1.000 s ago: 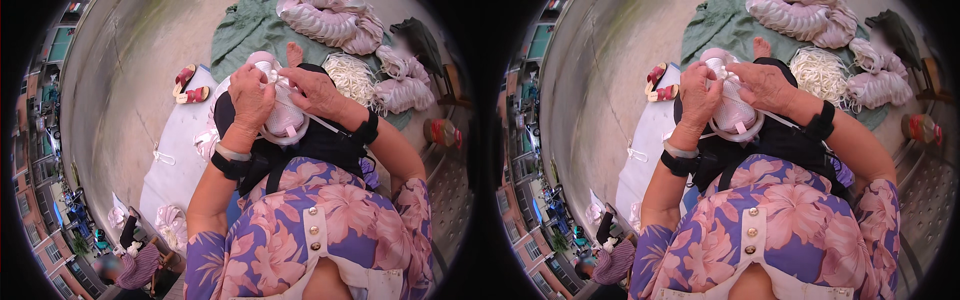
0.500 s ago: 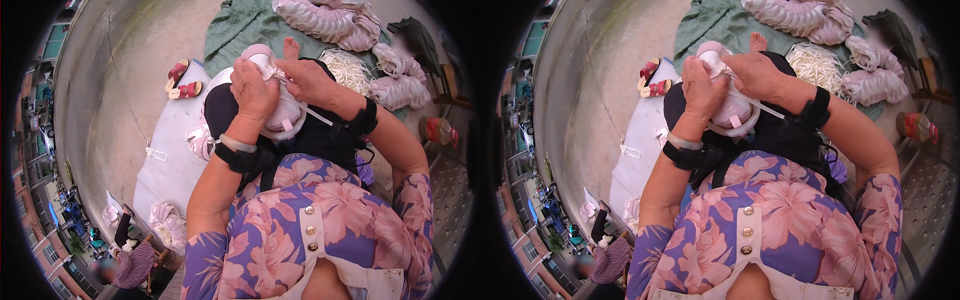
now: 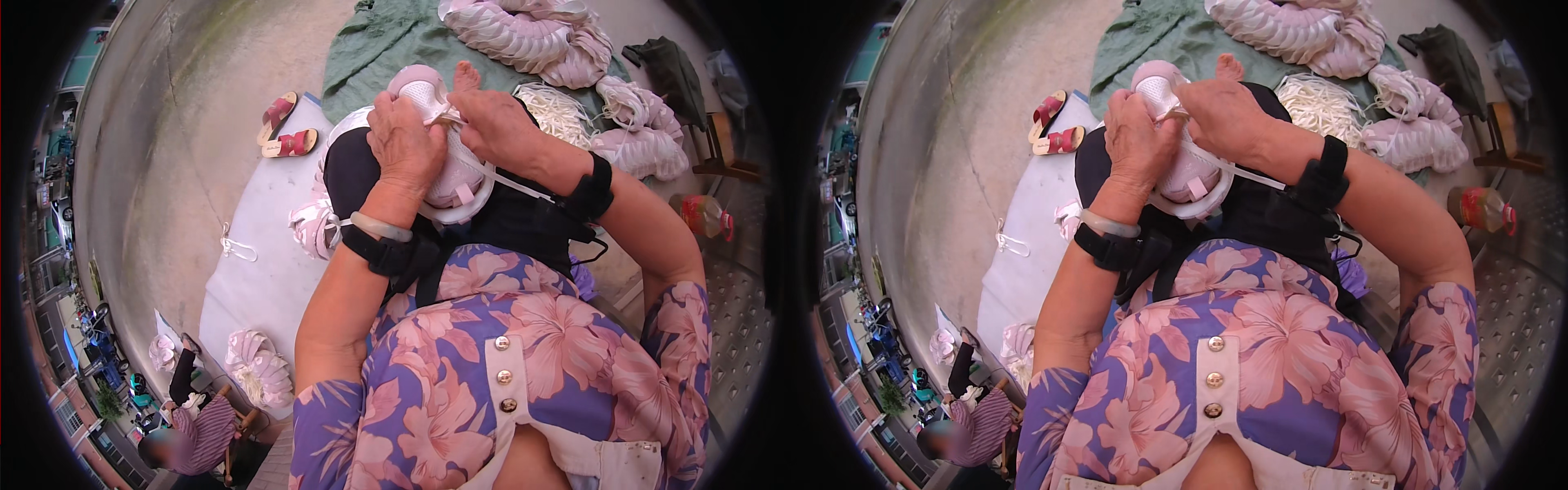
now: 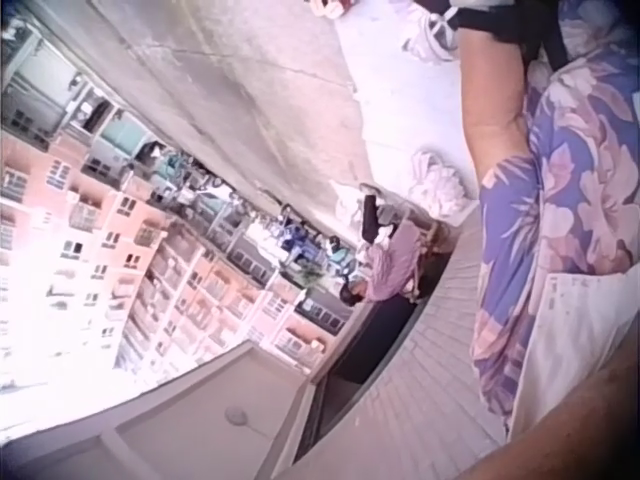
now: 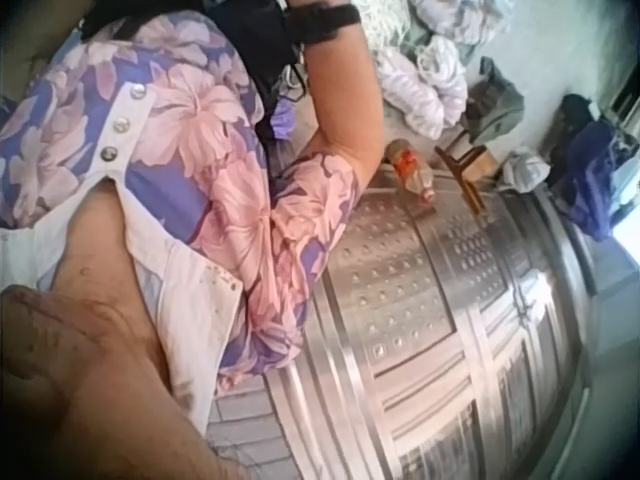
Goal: The recorder is lacing a pink and white shoe by hand.
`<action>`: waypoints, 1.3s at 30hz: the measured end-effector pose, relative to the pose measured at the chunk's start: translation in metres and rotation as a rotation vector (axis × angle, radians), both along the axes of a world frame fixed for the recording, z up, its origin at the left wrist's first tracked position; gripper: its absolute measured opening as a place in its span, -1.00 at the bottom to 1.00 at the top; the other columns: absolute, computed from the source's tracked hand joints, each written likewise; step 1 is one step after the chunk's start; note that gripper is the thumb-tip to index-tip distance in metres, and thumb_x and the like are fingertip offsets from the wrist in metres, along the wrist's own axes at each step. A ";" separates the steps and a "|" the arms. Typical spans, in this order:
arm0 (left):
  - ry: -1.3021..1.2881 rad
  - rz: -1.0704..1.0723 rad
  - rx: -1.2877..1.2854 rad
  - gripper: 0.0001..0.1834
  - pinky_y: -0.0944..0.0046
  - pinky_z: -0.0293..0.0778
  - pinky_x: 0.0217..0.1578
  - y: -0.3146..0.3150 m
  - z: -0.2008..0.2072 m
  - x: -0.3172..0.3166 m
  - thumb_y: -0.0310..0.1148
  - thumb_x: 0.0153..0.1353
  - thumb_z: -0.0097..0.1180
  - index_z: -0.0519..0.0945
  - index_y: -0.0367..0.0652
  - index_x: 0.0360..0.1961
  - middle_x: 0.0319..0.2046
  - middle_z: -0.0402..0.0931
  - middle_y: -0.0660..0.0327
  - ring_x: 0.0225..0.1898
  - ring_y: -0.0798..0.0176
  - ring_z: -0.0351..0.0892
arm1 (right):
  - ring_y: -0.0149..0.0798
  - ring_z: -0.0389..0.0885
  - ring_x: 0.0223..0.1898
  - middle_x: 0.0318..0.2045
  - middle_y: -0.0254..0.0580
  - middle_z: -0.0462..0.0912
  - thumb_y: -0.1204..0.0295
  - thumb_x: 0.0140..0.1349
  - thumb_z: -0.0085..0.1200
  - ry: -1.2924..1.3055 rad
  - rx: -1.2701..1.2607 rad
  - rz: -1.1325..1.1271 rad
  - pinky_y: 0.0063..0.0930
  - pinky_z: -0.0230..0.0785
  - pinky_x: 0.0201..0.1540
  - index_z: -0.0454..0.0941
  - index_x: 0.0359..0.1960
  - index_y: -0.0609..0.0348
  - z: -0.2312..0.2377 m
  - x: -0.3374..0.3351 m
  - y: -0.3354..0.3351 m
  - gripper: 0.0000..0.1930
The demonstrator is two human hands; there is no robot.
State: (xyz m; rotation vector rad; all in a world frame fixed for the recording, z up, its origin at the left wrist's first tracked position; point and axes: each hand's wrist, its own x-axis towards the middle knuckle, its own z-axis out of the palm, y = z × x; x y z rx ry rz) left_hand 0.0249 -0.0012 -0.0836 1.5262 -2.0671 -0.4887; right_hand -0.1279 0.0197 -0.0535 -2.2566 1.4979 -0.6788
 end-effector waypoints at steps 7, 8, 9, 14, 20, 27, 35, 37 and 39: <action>-0.137 0.020 -0.011 -0.74 0.02 0.28 -0.12 0.003 0.008 0.000 -0.20 -0.12 0.20 0.58 -0.20 -0.54 -0.12 0.37 0.06 -0.09 -0.04 0.33 | 0.16 0.50 -0.32 -0.48 0.14 0.52 0.55 -0.12 -0.06 0.024 0.011 -0.009 -0.06 0.31 -0.18 0.42 -0.44 0.32 -0.002 0.001 0.002 -0.85; -0.172 0.012 -0.047 -0.76 0.01 0.28 -0.13 0.003 0.008 0.000 -0.20 -0.12 0.19 0.59 -0.18 -0.57 -0.13 0.39 0.08 -0.08 -0.03 0.33 | 0.15 0.50 -0.31 -0.48 0.14 0.52 0.56 -0.11 -0.07 0.011 -0.009 0.018 -0.07 0.31 -0.18 0.42 -0.45 0.32 -0.004 0.001 0.001 -0.86; -0.168 0.011 -0.046 -0.76 0.01 0.28 -0.13 0.004 0.008 -0.001 -0.20 -0.12 0.19 0.59 -0.18 -0.57 -0.13 0.39 0.08 -0.08 -0.03 0.33 | 0.15 0.50 -0.31 -0.48 0.14 0.52 0.56 -0.11 -0.07 0.015 -0.008 0.017 -0.07 0.31 -0.18 0.42 -0.45 0.32 -0.006 0.000 0.000 -0.86; -0.237 0.003 -0.151 -0.82 0.01 0.28 -0.20 0.006 0.008 -0.001 -0.26 -0.12 0.17 0.62 -0.14 -0.53 -0.18 0.42 0.15 -0.15 0.04 0.37 | 0.13 0.49 -0.28 -0.48 0.08 0.53 0.55 -0.09 -0.07 -0.105 0.017 0.051 -0.08 0.30 -0.18 0.46 -0.37 0.29 -0.012 -0.003 -0.003 -0.80; -0.282 -0.058 -0.207 -0.85 0.02 0.24 -0.30 0.006 0.009 -0.003 -0.34 -0.15 0.20 0.63 -0.21 -0.57 -0.31 0.41 0.09 -0.21 0.02 0.38 | 0.12 0.50 -0.27 -0.43 0.07 0.55 0.54 -0.10 -0.04 -0.120 0.285 0.014 -0.07 0.30 -0.18 0.47 -0.37 0.27 -0.006 -0.006 -0.011 -0.81; -0.339 -0.146 -0.282 -0.87 0.03 0.33 -0.36 0.005 0.011 -0.005 -0.33 -0.12 0.16 0.58 -0.17 -0.58 -0.44 0.44 0.11 -0.34 -0.01 0.44 | 0.11 0.50 -0.26 -0.44 0.07 0.53 0.52 -0.12 -0.02 -0.025 0.058 0.000 -0.07 0.31 -0.20 0.42 -0.46 0.28 -0.010 -0.004 0.000 -0.86; -0.366 -0.184 -0.330 -0.77 0.11 0.43 -0.55 0.005 0.004 -0.007 -0.25 0.01 0.11 0.54 -0.17 -0.63 -0.58 0.47 0.10 -0.55 0.03 0.54 | 0.13 0.50 -0.25 -0.41 0.10 0.54 0.52 -0.15 -0.02 -0.031 0.134 0.053 -0.10 0.31 -0.22 0.49 -0.40 0.30 -0.014 -0.008 -0.012 -0.79; -0.394 -0.189 -0.334 -0.78 0.12 0.44 -0.56 0.004 0.004 -0.007 -0.26 0.03 0.08 0.54 -0.17 -0.61 -0.59 0.47 0.09 -0.56 0.03 0.54 | 0.14 0.50 -0.26 -0.41 0.11 0.54 0.53 -0.14 -0.02 -0.041 0.211 0.075 -0.11 0.32 -0.23 0.50 -0.40 0.31 -0.011 -0.010 -0.016 -0.79; -0.421 -0.196 -0.337 -0.79 0.14 0.44 -0.58 0.004 0.003 -0.007 -0.27 0.05 0.06 0.54 -0.16 -0.59 -0.60 0.47 0.09 -0.57 0.04 0.54 | 0.09 0.48 -0.32 -0.51 0.09 0.50 0.58 -0.01 -0.09 -0.173 0.276 0.125 -0.18 0.26 -0.27 0.48 -0.38 0.28 -0.010 -0.012 -0.017 -0.86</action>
